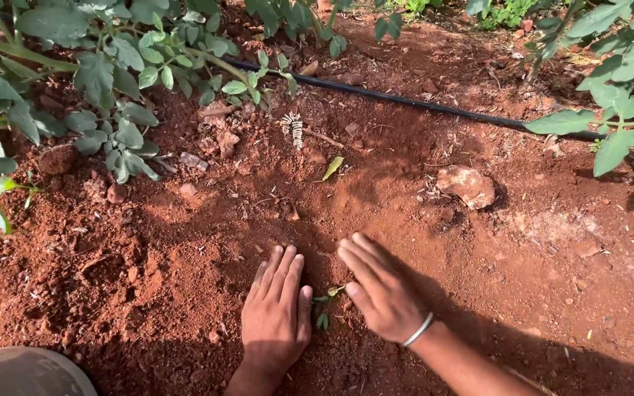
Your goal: Digging into red soil near tomato plants and collecting it into a bucket.
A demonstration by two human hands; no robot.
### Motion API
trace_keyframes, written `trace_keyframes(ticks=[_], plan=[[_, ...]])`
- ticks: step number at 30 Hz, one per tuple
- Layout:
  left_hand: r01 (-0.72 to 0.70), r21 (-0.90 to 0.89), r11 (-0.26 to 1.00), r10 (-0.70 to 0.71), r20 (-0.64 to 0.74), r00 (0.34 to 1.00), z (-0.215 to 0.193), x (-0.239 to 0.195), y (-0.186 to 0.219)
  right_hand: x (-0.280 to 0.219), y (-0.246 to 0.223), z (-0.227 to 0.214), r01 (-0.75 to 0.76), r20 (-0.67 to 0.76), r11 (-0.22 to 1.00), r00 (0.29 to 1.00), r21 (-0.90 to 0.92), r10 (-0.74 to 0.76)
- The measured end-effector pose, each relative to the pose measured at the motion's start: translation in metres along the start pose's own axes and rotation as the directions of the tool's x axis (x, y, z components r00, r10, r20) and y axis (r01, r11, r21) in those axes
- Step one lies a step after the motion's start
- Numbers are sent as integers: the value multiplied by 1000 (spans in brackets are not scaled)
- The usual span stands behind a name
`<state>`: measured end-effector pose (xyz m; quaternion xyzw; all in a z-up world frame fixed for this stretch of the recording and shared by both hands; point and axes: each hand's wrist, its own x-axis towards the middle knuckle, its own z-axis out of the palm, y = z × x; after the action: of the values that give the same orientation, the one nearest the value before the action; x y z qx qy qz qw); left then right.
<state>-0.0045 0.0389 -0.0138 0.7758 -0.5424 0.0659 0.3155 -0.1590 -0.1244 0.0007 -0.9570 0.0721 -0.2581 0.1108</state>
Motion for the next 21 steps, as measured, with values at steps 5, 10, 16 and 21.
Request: trace_keyframes(ticks=[5,10,16,21], plan=[[-13,-151,988,15,13,1000,2,-8,19,-1,-50,19,-162,-239,823,911,545,338],[10,-181,983,-11,-8,1000,5,-5,30,-25,-68,-12,-489,-238,833,804,259,545],[70,-257,964,-89,-65,994,18,0,47,-29,-84,28,-520,-253,854,822,30,510],[131,-458,879,-207,-119,971,14,7,54,-12,-88,30,-468,-333,864,797,185,503]])
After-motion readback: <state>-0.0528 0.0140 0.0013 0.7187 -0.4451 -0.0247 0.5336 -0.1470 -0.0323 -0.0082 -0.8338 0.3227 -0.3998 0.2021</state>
